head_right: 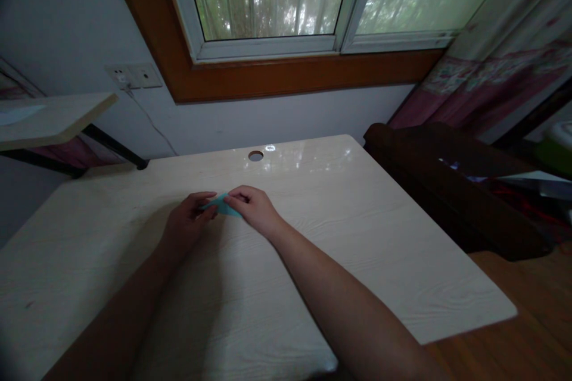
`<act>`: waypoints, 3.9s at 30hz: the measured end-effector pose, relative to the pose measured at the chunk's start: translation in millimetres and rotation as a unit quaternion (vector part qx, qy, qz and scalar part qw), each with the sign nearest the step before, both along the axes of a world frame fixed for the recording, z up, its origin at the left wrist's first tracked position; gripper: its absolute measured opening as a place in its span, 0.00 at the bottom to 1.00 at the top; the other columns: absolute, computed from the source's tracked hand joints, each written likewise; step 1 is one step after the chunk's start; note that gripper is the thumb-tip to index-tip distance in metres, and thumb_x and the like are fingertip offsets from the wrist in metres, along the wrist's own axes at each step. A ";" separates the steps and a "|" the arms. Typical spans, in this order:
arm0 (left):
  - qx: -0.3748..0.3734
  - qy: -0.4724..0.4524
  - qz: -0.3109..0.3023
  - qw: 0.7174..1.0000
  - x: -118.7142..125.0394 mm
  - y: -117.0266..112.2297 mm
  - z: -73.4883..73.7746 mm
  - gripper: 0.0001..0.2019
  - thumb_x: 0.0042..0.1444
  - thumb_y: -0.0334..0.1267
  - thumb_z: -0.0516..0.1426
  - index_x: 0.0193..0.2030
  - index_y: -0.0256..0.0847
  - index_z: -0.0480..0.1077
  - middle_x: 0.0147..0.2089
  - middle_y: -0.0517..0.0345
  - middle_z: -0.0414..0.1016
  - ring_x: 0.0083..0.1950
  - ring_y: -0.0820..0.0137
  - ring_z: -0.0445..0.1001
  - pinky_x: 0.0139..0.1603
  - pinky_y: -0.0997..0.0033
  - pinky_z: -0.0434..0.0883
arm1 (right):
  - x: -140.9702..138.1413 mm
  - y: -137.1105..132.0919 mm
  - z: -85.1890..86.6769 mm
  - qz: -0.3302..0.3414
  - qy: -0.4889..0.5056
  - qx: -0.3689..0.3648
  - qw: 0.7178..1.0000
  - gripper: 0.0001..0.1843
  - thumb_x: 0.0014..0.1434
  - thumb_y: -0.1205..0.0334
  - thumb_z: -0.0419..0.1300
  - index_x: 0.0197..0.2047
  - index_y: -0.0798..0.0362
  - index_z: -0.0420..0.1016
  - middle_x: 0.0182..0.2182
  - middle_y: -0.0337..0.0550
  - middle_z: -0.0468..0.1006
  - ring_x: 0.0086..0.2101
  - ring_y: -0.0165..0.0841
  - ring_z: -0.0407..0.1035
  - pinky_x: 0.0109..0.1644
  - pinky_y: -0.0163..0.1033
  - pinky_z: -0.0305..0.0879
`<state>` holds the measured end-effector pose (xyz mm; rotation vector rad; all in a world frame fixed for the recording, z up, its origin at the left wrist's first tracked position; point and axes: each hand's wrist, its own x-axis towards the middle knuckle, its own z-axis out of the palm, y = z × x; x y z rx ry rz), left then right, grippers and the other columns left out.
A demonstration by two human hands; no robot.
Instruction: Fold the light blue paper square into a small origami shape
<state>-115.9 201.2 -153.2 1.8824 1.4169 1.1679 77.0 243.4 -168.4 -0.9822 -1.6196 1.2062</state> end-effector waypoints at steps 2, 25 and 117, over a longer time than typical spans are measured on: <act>0.001 0.010 -0.008 1.000 -0.1 0.3 0.6 0.13 0.60 0.43 0.58 0.50 0.44 0.72 0.38 0.58 0.78 0.35 0.70 0.77 0.38 0.73 0.74 | 0.6 0.2 0.2 0.002 -0.001 0.007 1.000 0.15 0.59 0.50 0.62 0.37 0.54 0.78 0.29 0.40 0.75 0.29 0.29 0.65 0.34 0.34 0.60; -0.003 0.045 -0.064 0.997 0.0 3.0 -3.0 0.18 0.57 0.39 0.60 0.55 0.46 0.70 0.50 0.55 0.77 0.46 0.64 0.76 0.45 0.68 0.74 | 0.9 -1.9 4.6 0.017 -0.012 0.010 1.000 0.14 0.59 0.52 0.61 0.37 0.55 0.79 0.30 0.41 0.76 0.30 0.30 0.66 0.35 0.34 0.60; -0.016 -0.036 -0.008 0.999 -3.9 9.1 -8.9 0.19 0.55 0.41 0.62 0.54 0.44 0.68 0.37 0.60 0.71 0.37 0.70 0.73 0.40 0.71 0.71 | -1.6 -5.7 10.4 0.035 -0.163 0.133 0.977 0.09 0.58 0.61 0.62 0.28 0.55 0.71 0.24 0.35 0.67 0.27 0.26 0.61 0.32 0.32 0.53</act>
